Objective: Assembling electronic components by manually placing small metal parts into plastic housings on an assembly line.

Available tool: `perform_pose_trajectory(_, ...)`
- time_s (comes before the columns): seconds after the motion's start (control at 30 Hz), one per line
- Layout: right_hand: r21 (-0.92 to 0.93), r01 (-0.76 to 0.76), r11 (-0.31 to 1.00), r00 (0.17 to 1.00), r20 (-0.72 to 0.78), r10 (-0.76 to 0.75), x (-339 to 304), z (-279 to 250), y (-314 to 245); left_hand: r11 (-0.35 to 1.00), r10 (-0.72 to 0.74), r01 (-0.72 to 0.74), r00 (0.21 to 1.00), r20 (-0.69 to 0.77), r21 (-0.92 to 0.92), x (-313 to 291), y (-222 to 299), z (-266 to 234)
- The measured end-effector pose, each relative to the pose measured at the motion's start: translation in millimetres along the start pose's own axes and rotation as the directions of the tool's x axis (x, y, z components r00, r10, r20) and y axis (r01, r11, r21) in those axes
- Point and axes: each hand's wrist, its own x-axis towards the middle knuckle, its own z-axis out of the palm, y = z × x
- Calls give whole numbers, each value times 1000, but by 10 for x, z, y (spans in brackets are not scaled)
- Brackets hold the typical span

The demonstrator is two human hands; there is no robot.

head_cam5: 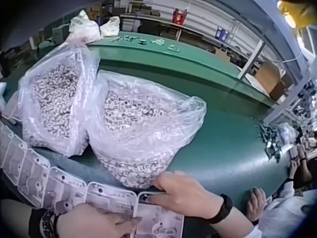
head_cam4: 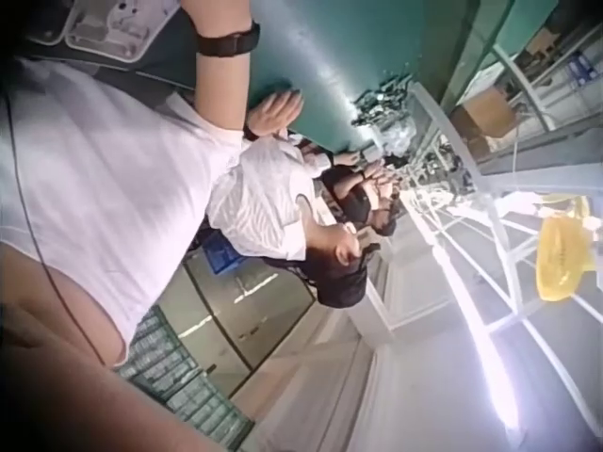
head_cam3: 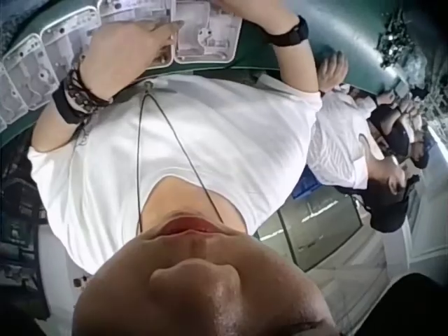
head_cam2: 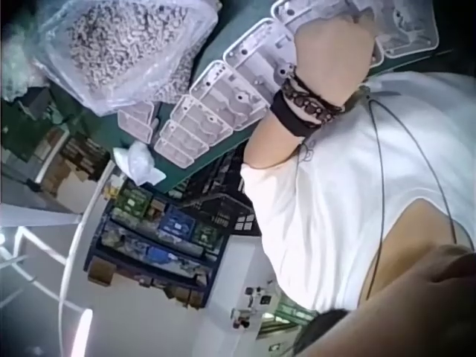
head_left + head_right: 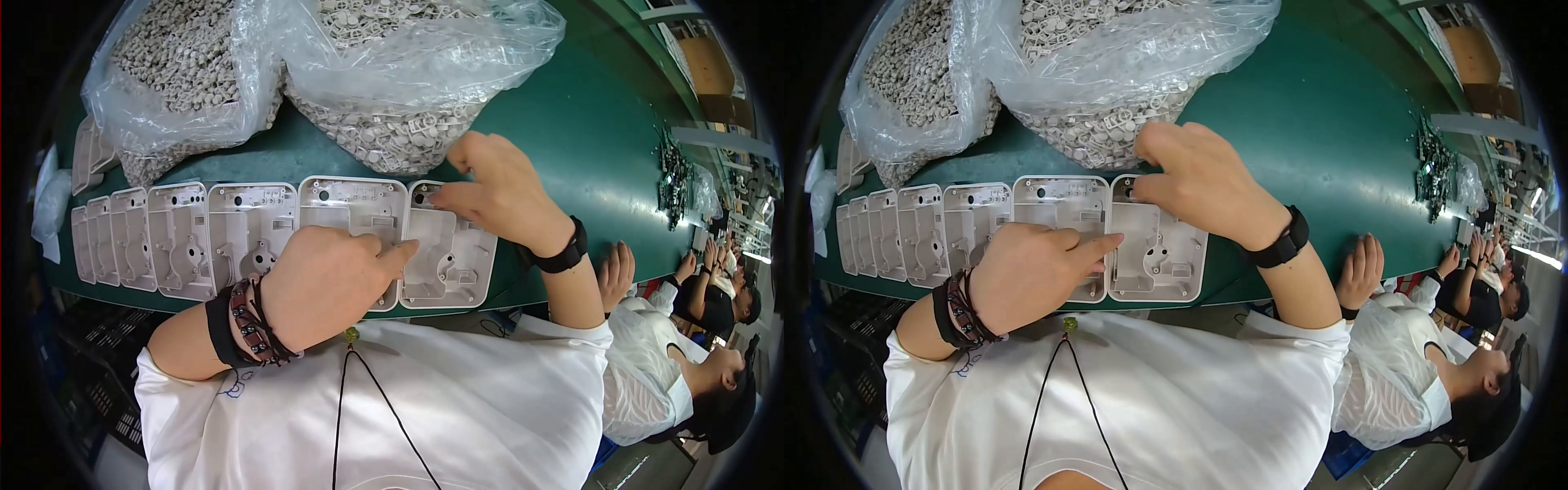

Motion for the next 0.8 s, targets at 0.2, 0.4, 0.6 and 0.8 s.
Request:
perform_pose_trajectory(0.2,-23,39,999,990,136,-36,56,18,-16,999,-22,22,1000,12,-30,-17,-30,22)
perform_pose_trajectory(0.4,122,-165,979,973,183,141,-61,-148,-55,994,-13,7,998,-55,-107,-41,-38,17)
perform_pose_trajectory(0.6,910,-157,383,812,-101,575,-140,-304,-351,919,-60,-40,969,-238,-392,-57,-107,-150)
perform_pose_trajectory(0.8,928,0,-373,610,296,735,107,-155,-743,907,-153,-52,885,-441,-418,73,34,-254)
